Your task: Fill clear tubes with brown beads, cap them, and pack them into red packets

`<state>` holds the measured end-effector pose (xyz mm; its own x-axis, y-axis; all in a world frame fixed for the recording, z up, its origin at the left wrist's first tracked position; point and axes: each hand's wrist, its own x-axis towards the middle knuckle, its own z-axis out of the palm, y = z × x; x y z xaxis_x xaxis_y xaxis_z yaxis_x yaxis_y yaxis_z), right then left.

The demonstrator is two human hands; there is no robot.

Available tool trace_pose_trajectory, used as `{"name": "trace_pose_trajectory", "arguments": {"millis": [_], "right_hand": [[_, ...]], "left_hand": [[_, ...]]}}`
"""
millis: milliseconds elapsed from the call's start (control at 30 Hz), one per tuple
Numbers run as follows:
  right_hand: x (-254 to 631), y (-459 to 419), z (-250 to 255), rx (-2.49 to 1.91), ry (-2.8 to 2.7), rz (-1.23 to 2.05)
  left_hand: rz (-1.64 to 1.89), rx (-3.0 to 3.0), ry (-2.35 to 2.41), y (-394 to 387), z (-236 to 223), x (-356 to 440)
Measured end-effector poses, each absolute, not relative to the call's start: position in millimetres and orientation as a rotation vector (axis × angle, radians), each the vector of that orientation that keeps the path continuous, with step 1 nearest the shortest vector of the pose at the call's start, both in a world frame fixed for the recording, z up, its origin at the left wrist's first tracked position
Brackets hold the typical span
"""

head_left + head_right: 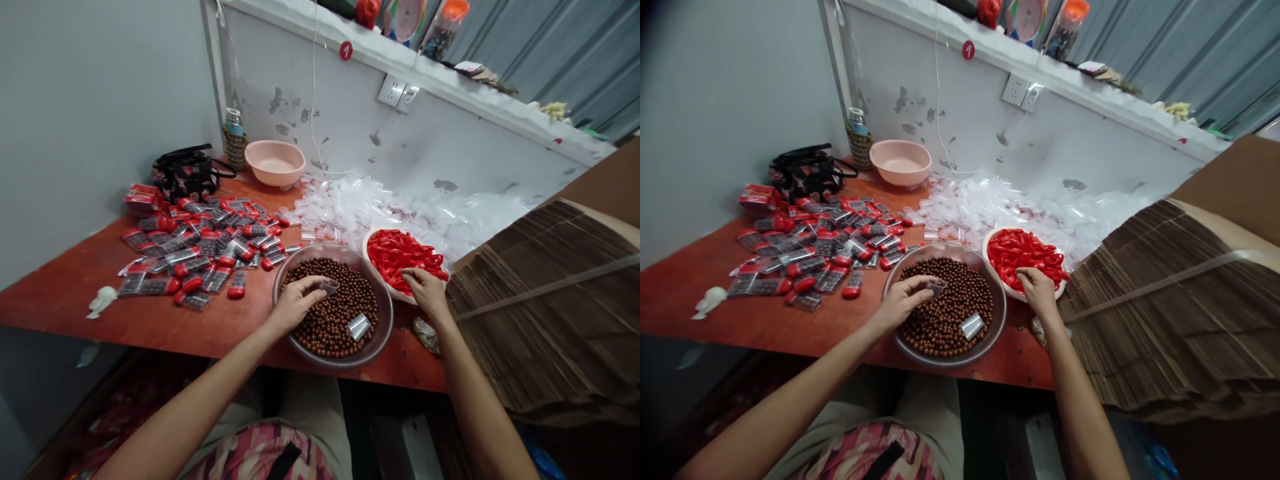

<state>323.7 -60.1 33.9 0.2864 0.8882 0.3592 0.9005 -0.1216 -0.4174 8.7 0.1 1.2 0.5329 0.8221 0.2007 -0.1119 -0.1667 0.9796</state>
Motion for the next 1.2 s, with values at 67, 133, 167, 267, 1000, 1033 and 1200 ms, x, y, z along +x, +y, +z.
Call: {"name": "trace_pose_trajectory", "arguments": {"millis": [67, 133, 167, 267, 1000, 1033, 1200], "right_hand": [[330.6, -56.4, 27.6, -2.033, -1.659, -0.043], [333.1, -52.1, 23.8, -2.045, -1.775, -0.038], [333.5, -49.7, 22.6, -2.060, -1.871, -0.057], [334.6, -42.0, 20.2, -2.096, -2.142, -0.162], [264.9, -47.8, 41.9, -1.332, -1.037, 0.515], [255.8, -49.2, 42.5, -1.294, -1.017, 0.609], [222.3, -53.0, 39.5, -1.208, -1.003, 0.899]], "left_hand": [[0.928, 1.555, 0.644, 0.0, 1.5, 8.8], [0.922, 1.566, 0.641, 0.2, 1.6, 8.9], [0.922, 1.555, 0.638, 0.3, 1.5, 9.0], [0.917, 1.517, 0.627, 0.5, 0.7, 9.2], [0.897, 1.416, 0.539, -2.8, 2.1, 7.5], [0.893, 1.398, 0.532, -3.2, 2.2, 7.2], [0.863, 1.371, 0.484, -5.9, 5.7, 5.1]]}}
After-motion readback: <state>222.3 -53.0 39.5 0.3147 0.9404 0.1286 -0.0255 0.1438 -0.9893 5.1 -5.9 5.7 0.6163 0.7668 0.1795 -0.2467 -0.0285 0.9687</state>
